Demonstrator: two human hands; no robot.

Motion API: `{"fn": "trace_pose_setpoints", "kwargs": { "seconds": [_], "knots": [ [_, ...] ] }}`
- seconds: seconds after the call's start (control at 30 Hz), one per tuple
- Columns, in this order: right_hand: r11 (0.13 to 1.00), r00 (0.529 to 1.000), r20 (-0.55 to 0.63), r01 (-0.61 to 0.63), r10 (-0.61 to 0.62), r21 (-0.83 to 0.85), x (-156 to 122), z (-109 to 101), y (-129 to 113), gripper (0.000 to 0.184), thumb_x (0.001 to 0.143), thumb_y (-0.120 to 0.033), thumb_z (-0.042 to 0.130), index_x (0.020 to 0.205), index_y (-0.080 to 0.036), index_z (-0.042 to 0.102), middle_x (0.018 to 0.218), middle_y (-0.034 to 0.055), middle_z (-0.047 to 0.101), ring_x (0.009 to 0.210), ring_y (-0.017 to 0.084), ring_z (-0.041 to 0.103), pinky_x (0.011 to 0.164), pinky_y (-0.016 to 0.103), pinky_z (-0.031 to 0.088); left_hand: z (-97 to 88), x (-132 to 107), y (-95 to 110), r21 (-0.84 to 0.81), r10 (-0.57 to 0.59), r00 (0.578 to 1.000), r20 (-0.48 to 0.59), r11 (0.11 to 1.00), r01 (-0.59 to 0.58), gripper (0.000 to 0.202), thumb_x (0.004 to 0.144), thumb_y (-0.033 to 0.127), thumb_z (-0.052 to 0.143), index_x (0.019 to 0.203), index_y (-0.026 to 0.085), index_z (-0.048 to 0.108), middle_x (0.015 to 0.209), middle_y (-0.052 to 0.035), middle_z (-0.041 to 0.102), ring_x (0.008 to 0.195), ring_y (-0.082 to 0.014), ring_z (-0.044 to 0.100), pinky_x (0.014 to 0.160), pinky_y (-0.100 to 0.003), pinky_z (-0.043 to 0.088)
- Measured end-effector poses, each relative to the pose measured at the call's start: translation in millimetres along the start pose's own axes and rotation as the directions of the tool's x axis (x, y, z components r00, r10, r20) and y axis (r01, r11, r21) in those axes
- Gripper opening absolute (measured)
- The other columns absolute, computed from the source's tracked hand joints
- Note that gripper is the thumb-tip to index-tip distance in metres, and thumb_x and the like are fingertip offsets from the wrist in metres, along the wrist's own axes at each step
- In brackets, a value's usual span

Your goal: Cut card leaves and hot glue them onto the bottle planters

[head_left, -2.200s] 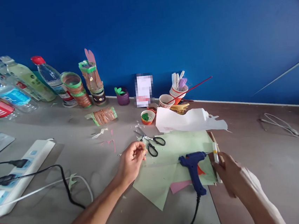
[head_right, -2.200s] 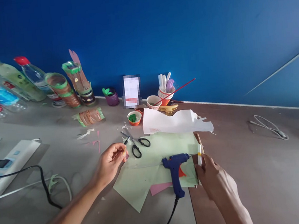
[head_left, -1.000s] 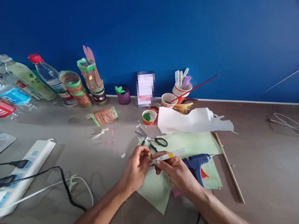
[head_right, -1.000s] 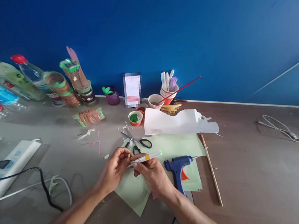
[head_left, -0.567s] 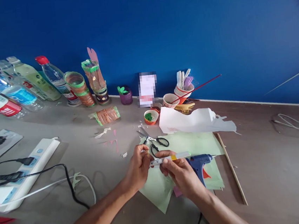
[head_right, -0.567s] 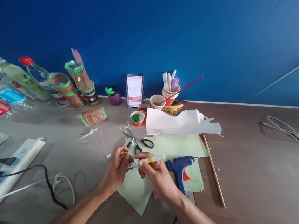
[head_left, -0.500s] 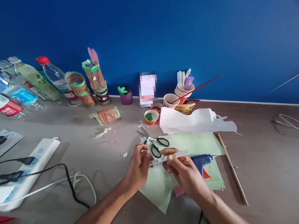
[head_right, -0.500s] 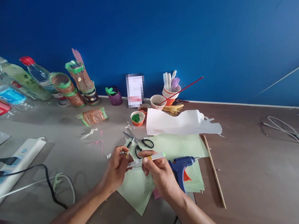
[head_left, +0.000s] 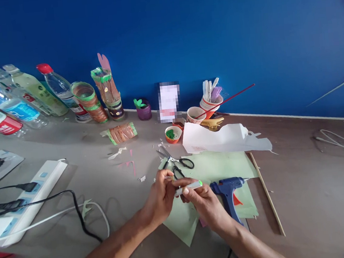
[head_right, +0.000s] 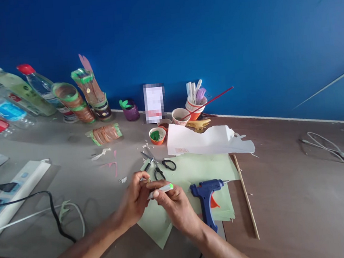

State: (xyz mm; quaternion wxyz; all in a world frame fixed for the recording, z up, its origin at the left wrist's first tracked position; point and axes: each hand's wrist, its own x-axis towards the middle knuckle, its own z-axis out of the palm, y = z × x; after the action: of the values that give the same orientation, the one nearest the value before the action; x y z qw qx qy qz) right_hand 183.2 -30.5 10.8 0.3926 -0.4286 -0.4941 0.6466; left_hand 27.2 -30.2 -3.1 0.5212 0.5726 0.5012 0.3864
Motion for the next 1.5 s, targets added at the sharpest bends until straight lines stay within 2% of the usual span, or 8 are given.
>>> {"fn": "trace_pose_setpoints", "kwargs": {
  "seconds": [0.2, 0.33, 0.5, 0.6, 0.73, 0.97, 1.2, 1.5],
  "knots": [
    [0.943, 0.993, -0.12, -0.06, 0.022, -0.327, -2.7, -7.3, -20.6, 0.022, 0.083, -0.038, 0.063, 0.084, -0.018, 0.071, 0.075, 0.0018, 0.066, 0.055, 0.011, 0.046, 0.05, 0.023, 0.034, -3.3, -2.0, -1.1, 0.244, 0.04, 0.998, -0.052, 0.969, -0.027, 0.016, 0.095, 0.031, 0.04, 0.106, 0.02, 0.043, 0.064, 0.0037, 0.058, 0.054, -0.0128, 0.054, 0.055, -0.024, 0.042],
    [0.839, 0.997, -0.016, -0.073, 0.077, -0.54, -3.5, -17.9, -27.4, 0.017, 0.086, -0.028, 0.057, 0.087, -0.021, 0.074, 0.074, 0.0013, 0.07, 0.062, 0.016, 0.058, 0.056, 0.024, 0.039, -7.2, 1.2, -3.6, 0.44, 0.125, 0.992, -0.023, 0.892, -0.102, 0.015, 0.092, 0.024, 0.04, 0.105, 0.02, 0.047, 0.061, 0.003, 0.058, 0.052, -0.0145, 0.056, 0.054, -0.025, 0.04],
    [0.619, 0.986, 0.163, 0.103, 0.04, -0.779, -4.6, -18.8, -27.6, 0.024, 0.087, -0.014, 0.051, 0.093, -0.02, 0.073, 0.088, 0.0076, 0.073, 0.08, 0.023, 0.067, 0.068, 0.029, 0.044, -9.5, 4.0, -10.4, 0.575, 0.251, 0.966, 0.067, 0.781, -0.243, 0.018, 0.091, 0.024, 0.04, 0.103, 0.021, 0.053, 0.068, -0.0029, 0.066, 0.06, -0.0188, 0.063, 0.058, -0.027, 0.044],
    [0.469, 0.97, 0.241, 0.21, 0.006, -0.858, -4.0, -15.3, -25.0, 0.021, 0.088, -0.012, 0.053, 0.094, -0.019, 0.072, 0.084, 0.0085, 0.071, 0.078, 0.023, 0.065, 0.072, 0.032, 0.042, -10.9, 4.4, -10.5, 0.63, 0.243, 0.966, 0.093, 0.737, -0.246, 0.019, 0.091, 0.024, 0.04, 0.104, 0.021, 0.054, 0.069, -0.0032, 0.067, 0.062, -0.0192, 0.065, 0.059, -0.027, 0.045],
    [0.397, 0.955, 0.291, 0.289, -0.055, -0.871, -5.1, -13.4, -24.8, 0.018, 0.088, -0.013, 0.054, 0.087, -0.018, 0.071, 0.076, 0.0074, 0.07, 0.071, 0.021, 0.063, 0.071, 0.033, 0.037, -13.1, 3.4, -4.3, 0.619, 0.217, 0.972, 0.087, 0.753, -0.224, 0.02, 0.09, 0.023, 0.041, 0.105, 0.021, 0.054, 0.07, -0.0028, 0.067, 0.059, -0.0185, 0.064, 0.057, -0.026, 0.044],
    [0.533, 0.975, 0.216, 0.206, -0.045, -0.82, -5.7, -15.9, -27.0, 0.02, 0.088, -0.018, 0.053, 0.081, -0.023, 0.071, 0.069, 0.0022, 0.07, 0.068, 0.019, 0.061, 0.07, 0.03, 0.038, -14.0, 2.7, -2.2, 0.608, 0.176, 0.979, 0.104, 0.768, -0.203, 0.022, 0.091, 0.022, 0.038, 0.109, 0.02, 0.051, 0.067, -0.001, 0.065, 0.057, -0.0174, 0.061, 0.056, -0.026, 0.042],
    [0.698, 0.997, 0.065, 0.077, -0.044, -0.712, 0.7, -20.9, -22.3, 0.019, 0.087, -0.021, 0.055, 0.09, -0.023, 0.074, 0.073, 0.0028, 0.071, 0.068, 0.019, 0.062, 0.064, 0.027, 0.041, -18.0, 10.9, -8.2, 0.525, 0.176, 0.983, -0.046, 0.842, -0.126, 0.02, 0.094, 0.027, 0.036, 0.11, 0.019, 0.046, 0.07, 0.0002, 0.065, 0.061, -0.0156, 0.062, 0.06, -0.026, 0.046],
    [0.777, 0.949, 0.296, 0.108, 0.104, -0.62, 1.8, -35.8, -26.2, 0.02, 0.08, -0.013, 0.057, 0.083, -0.022, 0.073, 0.078, -0.0005, 0.07, 0.069, 0.016, 0.059, 0.059, 0.023, 0.039, -25.2, 25.7, -14.1, 0.537, 0.188, 0.974, -0.124, 0.838, -0.093, 0.02, 0.091, 0.019, 0.041, 0.102, 0.02, 0.058, 0.087, -0.0035, 0.066, 0.08, -0.0161, 0.062, 0.074, -0.028, 0.048]
  ]
}}
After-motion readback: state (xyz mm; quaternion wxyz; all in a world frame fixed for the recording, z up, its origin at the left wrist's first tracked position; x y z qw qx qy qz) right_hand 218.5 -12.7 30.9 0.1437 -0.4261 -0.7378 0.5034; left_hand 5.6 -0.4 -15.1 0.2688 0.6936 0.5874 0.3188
